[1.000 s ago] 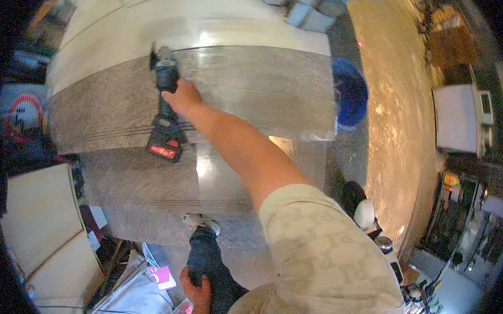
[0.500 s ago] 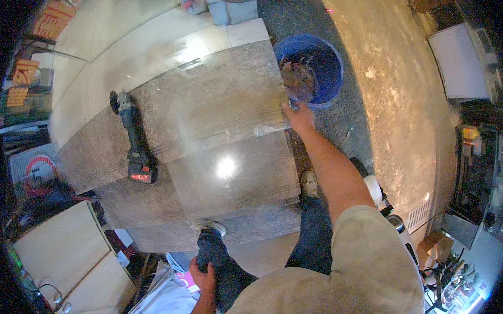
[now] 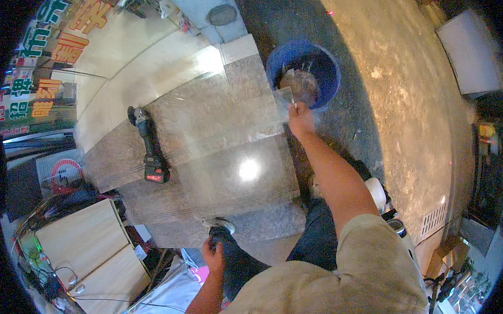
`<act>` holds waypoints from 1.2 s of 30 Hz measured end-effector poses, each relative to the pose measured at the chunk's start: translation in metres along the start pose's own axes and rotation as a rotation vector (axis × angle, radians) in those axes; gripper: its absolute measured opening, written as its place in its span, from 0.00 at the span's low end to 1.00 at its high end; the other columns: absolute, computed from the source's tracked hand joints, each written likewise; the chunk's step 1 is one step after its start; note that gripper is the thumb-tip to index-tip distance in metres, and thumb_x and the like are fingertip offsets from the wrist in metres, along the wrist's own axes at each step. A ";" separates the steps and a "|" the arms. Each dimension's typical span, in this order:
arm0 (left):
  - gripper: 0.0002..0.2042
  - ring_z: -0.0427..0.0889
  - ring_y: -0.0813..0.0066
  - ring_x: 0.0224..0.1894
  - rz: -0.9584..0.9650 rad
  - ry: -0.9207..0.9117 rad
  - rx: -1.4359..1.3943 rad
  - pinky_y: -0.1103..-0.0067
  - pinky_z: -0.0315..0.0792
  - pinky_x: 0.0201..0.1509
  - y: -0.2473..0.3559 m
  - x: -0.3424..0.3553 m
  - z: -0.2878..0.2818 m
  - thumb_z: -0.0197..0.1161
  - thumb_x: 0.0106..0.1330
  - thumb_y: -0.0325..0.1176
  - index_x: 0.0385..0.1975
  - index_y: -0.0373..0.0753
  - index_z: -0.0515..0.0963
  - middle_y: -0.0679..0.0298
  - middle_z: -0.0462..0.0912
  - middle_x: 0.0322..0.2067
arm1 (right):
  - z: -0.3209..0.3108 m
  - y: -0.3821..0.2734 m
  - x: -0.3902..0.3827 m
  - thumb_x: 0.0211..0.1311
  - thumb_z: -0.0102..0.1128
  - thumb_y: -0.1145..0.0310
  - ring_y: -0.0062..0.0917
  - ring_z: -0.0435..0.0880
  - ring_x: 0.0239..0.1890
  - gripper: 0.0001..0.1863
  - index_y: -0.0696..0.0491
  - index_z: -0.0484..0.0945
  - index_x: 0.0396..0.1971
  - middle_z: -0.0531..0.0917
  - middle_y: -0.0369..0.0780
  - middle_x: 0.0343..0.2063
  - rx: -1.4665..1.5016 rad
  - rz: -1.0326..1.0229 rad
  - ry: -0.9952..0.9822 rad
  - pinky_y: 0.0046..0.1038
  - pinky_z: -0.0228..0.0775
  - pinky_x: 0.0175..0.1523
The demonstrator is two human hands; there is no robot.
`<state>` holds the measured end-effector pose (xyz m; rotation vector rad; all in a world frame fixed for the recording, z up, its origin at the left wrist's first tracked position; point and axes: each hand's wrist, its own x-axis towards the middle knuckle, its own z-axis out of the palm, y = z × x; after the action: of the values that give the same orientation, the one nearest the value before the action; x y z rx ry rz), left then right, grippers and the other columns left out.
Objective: The person uses a handheld angle grinder to cut a rectangular acrylic sheet on a workbench, then moves to a cutting mat to measure and mark another acrylic sheet with a ruler and marker. The person handles the acrylic pieces and tools throughout.
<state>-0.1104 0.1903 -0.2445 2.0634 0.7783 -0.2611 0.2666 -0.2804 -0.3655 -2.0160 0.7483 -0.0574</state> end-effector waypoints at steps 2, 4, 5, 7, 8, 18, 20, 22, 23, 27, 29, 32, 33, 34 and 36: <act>0.22 0.83 0.68 0.54 -0.004 -0.091 -0.128 0.71 0.78 0.60 0.036 0.008 0.018 0.70 0.71 0.29 0.63 0.31 0.78 0.56 0.85 0.53 | -0.042 -0.015 -0.007 0.76 0.66 0.56 0.32 0.87 0.26 0.17 0.58 0.83 0.39 0.89 0.41 0.26 -0.006 -0.044 -0.006 0.37 0.80 0.36; 0.22 0.84 0.70 0.51 0.014 -0.128 -0.119 0.73 0.79 0.58 0.072 0.021 0.039 0.70 0.72 0.32 0.63 0.30 0.78 0.57 0.86 0.52 | -0.082 -0.030 -0.019 0.78 0.65 0.58 0.29 0.86 0.25 0.16 0.57 0.82 0.38 0.87 0.39 0.25 -0.033 -0.113 0.034 0.36 0.79 0.34; 0.22 0.84 0.71 0.50 0.012 -0.139 -0.108 0.73 0.79 0.57 0.092 0.027 0.049 0.71 0.72 0.33 0.63 0.30 0.78 0.57 0.86 0.52 | -0.103 -0.038 -0.025 0.79 0.64 0.58 0.26 0.84 0.24 0.15 0.56 0.81 0.37 0.86 0.38 0.25 0.006 -0.147 0.032 0.34 0.78 0.33; 0.26 0.84 0.67 0.54 -0.065 -0.181 -0.220 0.71 0.79 0.59 0.136 0.043 0.064 0.68 0.75 0.40 0.66 0.31 0.76 0.54 0.84 0.56 | -0.145 -0.052 -0.044 0.80 0.62 0.58 0.25 0.83 0.23 0.15 0.56 0.81 0.37 0.85 0.37 0.24 0.084 -0.206 0.012 0.32 0.77 0.30; 0.28 0.84 0.65 0.56 -0.140 -0.198 -0.266 0.70 0.79 0.60 0.160 0.048 0.069 0.67 0.77 0.44 0.68 0.31 0.74 0.53 0.84 0.58 | -0.167 -0.061 -0.056 0.80 0.62 0.58 0.25 0.83 0.23 0.16 0.56 0.81 0.37 0.85 0.38 0.24 0.120 -0.208 -0.012 0.32 0.76 0.30; 0.25 0.88 0.59 0.53 -0.116 -0.473 -0.743 0.67 0.83 0.52 0.328 0.000 0.023 0.66 0.78 0.52 0.64 0.43 0.75 0.53 0.85 0.56 | -0.310 -0.130 -0.159 0.85 0.55 0.55 0.19 0.79 0.19 0.18 0.56 0.80 0.43 0.84 0.38 0.23 0.470 -0.012 -0.231 0.26 0.72 0.24; 0.19 0.90 0.64 0.46 -0.053 -0.388 -0.711 0.70 0.84 0.45 0.336 -0.015 0.015 0.68 0.78 0.48 0.59 0.44 0.78 0.57 0.89 0.50 | -0.319 -0.124 -0.158 0.85 0.55 0.55 0.19 0.80 0.20 0.18 0.57 0.81 0.46 0.85 0.38 0.23 0.482 0.021 -0.295 0.26 0.73 0.24; 0.14 0.91 0.66 0.42 0.001 -0.393 -0.769 0.73 0.83 0.41 0.340 -0.029 0.004 0.68 0.79 0.46 0.54 0.45 0.79 0.59 0.90 0.45 | -0.327 -0.111 -0.147 0.86 0.53 0.54 0.19 0.80 0.21 0.19 0.57 0.81 0.50 0.86 0.39 0.25 0.559 0.036 -0.451 0.26 0.74 0.26; 0.12 0.91 0.68 0.40 0.032 -0.396 -0.799 0.74 0.83 0.39 0.342 -0.034 -0.002 0.67 0.79 0.44 0.52 0.46 0.79 0.61 0.90 0.43 | -0.327 -0.105 -0.140 0.85 0.54 0.53 0.22 0.83 0.25 0.21 0.58 0.81 0.52 0.87 0.41 0.28 0.562 0.082 -0.419 0.29 0.77 0.30; 0.11 0.91 0.68 0.38 0.109 -0.249 -0.789 0.74 0.83 0.38 0.354 -0.055 -0.021 0.66 0.80 0.42 0.52 0.45 0.79 0.61 0.90 0.42 | -0.310 -0.101 -0.116 0.83 0.57 0.48 0.30 0.88 0.39 0.28 0.59 0.78 0.63 0.89 0.44 0.41 0.288 -0.202 -0.110 0.36 0.82 0.47; 0.11 0.91 0.68 0.38 0.122 -0.177 -0.768 0.74 0.83 0.38 0.361 -0.064 -0.027 0.66 0.80 0.41 0.52 0.44 0.79 0.61 0.90 0.42 | -0.308 -0.110 -0.118 0.81 0.59 0.46 0.35 0.88 0.46 0.32 0.60 0.77 0.66 0.89 0.46 0.46 0.112 -0.321 -0.061 0.39 0.81 0.55; 0.11 0.91 0.68 0.38 0.183 -0.201 -0.759 0.73 0.83 0.37 0.367 -0.079 -0.030 0.66 0.80 0.41 0.52 0.42 0.78 0.62 0.89 0.41 | -0.311 -0.136 -0.136 0.79 0.62 0.44 0.42 0.90 0.50 0.32 0.60 0.78 0.63 0.90 0.51 0.49 0.104 -0.271 -0.270 0.42 0.80 0.61; 0.11 0.91 0.68 0.38 0.183 -0.221 -0.764 0.73 0.83 0.37 0.368 -0.082 -0.030 0.66 0.81 0.41 0.52 0.42 0.78 0.62 0.89 0.41 | -0.310 -0.146 -0.140 0.79 0.62 0.45 0.41 0.90 0.48 0.31 0.60 0.79 0.61 0.90 0.51 0.48 0.078 -0.267 -0.289 0.41 0.81 0.57; 0.11 0.91 0.68 0.38 0.176 -0.235 -0.767 0.73 0.83 0.37 0.369 -0.086 -0.030 0.65 0.81 0.41 0.52 0.42 0.78 0.62 0.89 0.41 | -0.311 -0.154 -0.143 0.79 0.63 0.46 0.39 0.91 0.45 0.30 0.60 0.80 0.59 0.90 0.51 0.46 0.071 -0.295 -0.314 0.40 0.83 0.54; 0.11 0.91 0.68 0.39 0.170 -0.254 -0.780 0.73 0.83 0.37 0.368 -0.092 -0.032 0.65 0.81 0.41 0.53 0.42 0.78 0.62 0.89 0.41 | -0.312 -0.165 -0.141 0.80 0.62 0.49 0.36 0.91 0.38 0.27 0.62 0.80 0.54 0.90 0.50 0.43 0.162 -0.147 -0.359 0.38 0.83 0.46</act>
<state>0.0413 0.0262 0.0640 1.3131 0.4406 -0.0939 0.1289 -0.3861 -0.0278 -1.8548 0.3561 0.1504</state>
